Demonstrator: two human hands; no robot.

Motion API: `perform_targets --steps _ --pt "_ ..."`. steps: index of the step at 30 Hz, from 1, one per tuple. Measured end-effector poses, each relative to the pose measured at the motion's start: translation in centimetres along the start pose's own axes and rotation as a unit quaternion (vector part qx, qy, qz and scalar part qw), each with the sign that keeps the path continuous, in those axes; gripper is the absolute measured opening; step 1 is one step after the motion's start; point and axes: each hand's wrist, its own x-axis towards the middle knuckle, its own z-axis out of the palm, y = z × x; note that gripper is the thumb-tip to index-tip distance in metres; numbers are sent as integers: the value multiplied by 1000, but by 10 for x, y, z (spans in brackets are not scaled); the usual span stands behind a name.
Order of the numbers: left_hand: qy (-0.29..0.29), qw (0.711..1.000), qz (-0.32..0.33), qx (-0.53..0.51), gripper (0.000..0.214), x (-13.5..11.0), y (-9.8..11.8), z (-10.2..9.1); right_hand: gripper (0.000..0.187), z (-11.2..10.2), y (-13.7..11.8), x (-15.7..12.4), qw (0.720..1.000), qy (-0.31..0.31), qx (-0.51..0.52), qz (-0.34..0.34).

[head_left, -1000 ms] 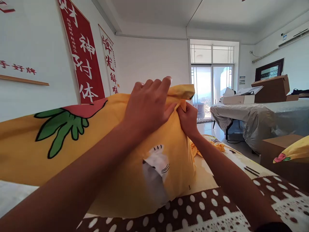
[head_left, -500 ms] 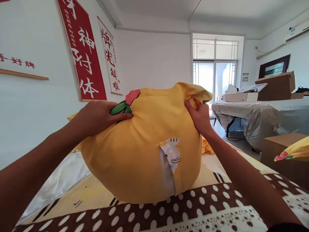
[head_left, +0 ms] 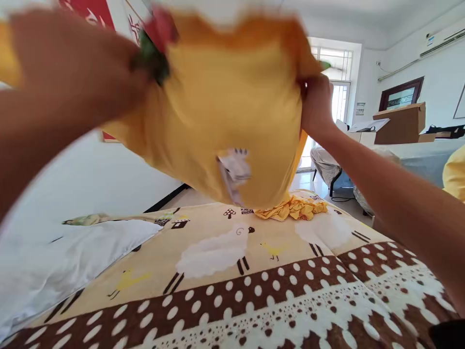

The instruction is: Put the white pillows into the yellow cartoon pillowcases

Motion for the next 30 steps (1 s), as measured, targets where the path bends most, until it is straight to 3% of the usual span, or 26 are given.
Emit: perform_targets --steps 2,3,4,7,9,12,14,16,19,21,23,26,28,30 --pt "180 982 -6 51 61 -11 -8 10 33 -9 4 -12 999 23 -7 39" --pt "233 969 -3 80 58 -14 -11 18 32 -12 6 -18 998 9 7 56" --pt "247 963 9 108 58 -16 -14 27 31 -14 8 -25 997 -23 38 69" --pt "179 971 56 147 64 -12 -17 52 32 -22 4 -39 973 -131 178 70" --pt "179 971 74 142 65 -7 -14 60 34 -27 -3 -43 961 -165 222 20" --pt "178 976 56 112 64 -3 -5 55 46 -26 -9 -47 968 -209 121 -72" --pt "147 983 33 105 58 -5 6 47 37 -17 -7 -54 965 -245 8 -90" --pt "151 983 40 93 50 -9 23 40 22 -3 -7 -62 964 -248 -71 -71" --pt "174 971 161 12 45 -18 59 34 11 11 -17 -67 977 -205 -33 -36" --pt "116 963 243 -29 58 -22 85 30 10 9 -32 -61 975 -200 97 -26" --pt "47 964 258 -35 71 -24 105 26 15 1 -46 -51 951 -192 241 -10" --pt "-34 976 189 -103 52 -26 120 22 17 -14 -52 -41 896 -190 400 37" --pt "-75 973 147 -164 33 -29 120 26 26 -21 -41 -42 853 -228 466 52" --pt "-58 972 121 -194 21 -32 116 34 46 -24 -18 -48 809 -306 501 38"
